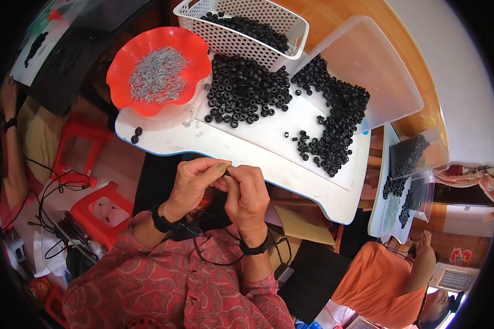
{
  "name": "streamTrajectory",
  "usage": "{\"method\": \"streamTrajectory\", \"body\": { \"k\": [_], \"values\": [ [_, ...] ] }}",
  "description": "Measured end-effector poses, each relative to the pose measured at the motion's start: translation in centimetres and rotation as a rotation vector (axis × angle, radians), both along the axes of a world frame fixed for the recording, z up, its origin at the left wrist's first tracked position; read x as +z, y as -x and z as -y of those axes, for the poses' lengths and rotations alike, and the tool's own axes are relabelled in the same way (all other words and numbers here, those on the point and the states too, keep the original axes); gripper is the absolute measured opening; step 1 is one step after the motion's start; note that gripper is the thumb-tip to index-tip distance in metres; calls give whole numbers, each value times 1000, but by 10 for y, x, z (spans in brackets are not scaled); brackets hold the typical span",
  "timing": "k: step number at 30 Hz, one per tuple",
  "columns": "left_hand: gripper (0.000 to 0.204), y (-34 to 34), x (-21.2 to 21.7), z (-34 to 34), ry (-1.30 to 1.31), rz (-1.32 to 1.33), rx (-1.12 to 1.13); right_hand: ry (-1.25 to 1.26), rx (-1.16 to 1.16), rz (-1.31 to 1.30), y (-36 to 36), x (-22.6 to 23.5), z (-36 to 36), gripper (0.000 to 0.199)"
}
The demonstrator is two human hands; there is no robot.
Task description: Inserting small white plastic parts into black rubber rings for assembly.
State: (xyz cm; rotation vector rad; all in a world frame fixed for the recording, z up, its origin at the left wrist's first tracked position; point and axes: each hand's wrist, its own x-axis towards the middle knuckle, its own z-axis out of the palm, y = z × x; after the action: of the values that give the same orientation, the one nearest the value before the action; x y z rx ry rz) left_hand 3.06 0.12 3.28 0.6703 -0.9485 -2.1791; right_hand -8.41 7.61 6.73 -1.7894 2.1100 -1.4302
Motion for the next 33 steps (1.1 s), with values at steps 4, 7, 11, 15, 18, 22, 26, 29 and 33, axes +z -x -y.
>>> {"method": "streamTrajectory", "body": {
  "k": [4,7,11,15,18,22,26,29,33],
  "values": [
    [23,-3,3,-2,102,47,-18,-84,5,-30,-3,-1,-4,21],
    [24,-2,2,-1,90,30,-49,-132,-13,2,-5,-4,-8,21],
    [26,-3,-11,3,47,12,-95,-131,2,55,-7,1,-8,22],
    [27,-5,-10,8,-94,-129,-108,-87,22,164,-4,-2,-10,20],
    [31,-6,-15,11,-196,-269,-179,51,-109,519,-10,-10,-11,19],
    [35,-7,-17,8,-245,-396,-207,19,-10,613,-18,-7,-5,35],
    [31,-6,-5,3,-190,-424,-177,-35,69,802,-31,-8,6,56],
    [30,-9,-7,6,-140,-453,-176,-107,117,795,-36,4,10,59],
    [31,-9,-8,4,-152,-483,-163,-85,48,846,-42,7,15,48]
  ]
}}
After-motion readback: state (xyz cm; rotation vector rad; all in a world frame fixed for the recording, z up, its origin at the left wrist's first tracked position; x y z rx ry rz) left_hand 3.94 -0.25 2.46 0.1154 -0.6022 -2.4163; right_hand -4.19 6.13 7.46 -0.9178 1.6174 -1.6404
